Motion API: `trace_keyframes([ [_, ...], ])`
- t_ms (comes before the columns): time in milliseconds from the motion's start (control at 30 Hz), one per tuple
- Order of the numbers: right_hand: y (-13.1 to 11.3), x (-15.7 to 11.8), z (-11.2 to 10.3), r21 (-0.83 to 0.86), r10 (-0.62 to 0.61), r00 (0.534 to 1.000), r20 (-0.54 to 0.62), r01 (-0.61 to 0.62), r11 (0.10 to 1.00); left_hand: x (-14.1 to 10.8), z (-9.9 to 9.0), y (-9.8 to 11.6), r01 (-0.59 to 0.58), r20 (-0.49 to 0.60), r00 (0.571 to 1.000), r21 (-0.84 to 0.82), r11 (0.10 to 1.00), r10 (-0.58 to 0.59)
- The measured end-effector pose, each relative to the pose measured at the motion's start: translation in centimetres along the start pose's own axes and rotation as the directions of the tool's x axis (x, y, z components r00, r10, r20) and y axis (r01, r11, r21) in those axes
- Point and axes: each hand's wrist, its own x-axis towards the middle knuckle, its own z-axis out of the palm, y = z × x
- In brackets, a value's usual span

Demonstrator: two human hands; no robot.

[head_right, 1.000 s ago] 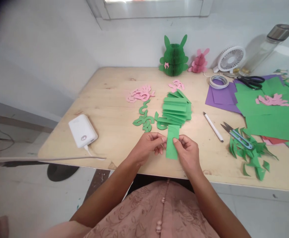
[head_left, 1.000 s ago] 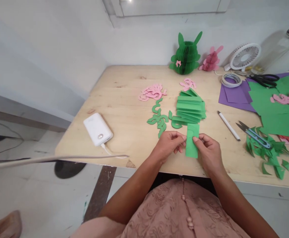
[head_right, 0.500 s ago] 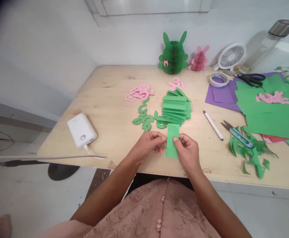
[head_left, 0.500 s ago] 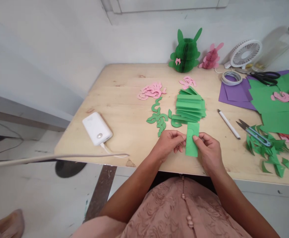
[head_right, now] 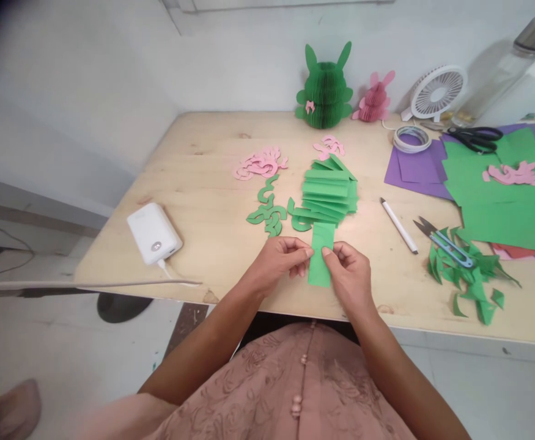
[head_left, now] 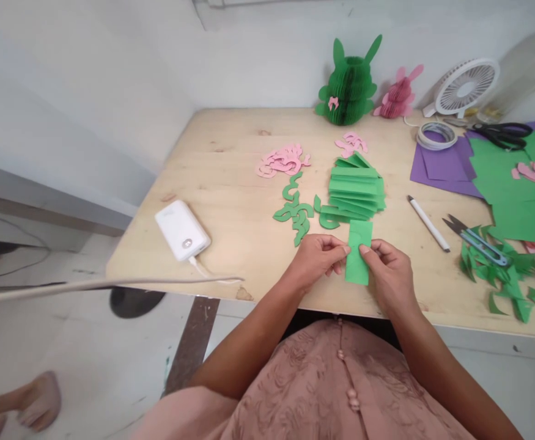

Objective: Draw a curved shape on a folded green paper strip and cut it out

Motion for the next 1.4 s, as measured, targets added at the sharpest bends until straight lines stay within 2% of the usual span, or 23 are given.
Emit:
trace_keyframes([
  [567,0.13,-0.09,0.0,0.044,0.033,0.999,0.001,-0.033,0.998,0.04,0.02,0.28,0.009,0.017,1.0,-0.028,1.0,-0.008],
  [1400,0.58,0.0,-0.1,0.075,0.019,1.0,0.023,-0.02,0.997,0.09,-0.1,0.09,0.017,0.029,0.999,-0.027,0.999,-0.017],
])
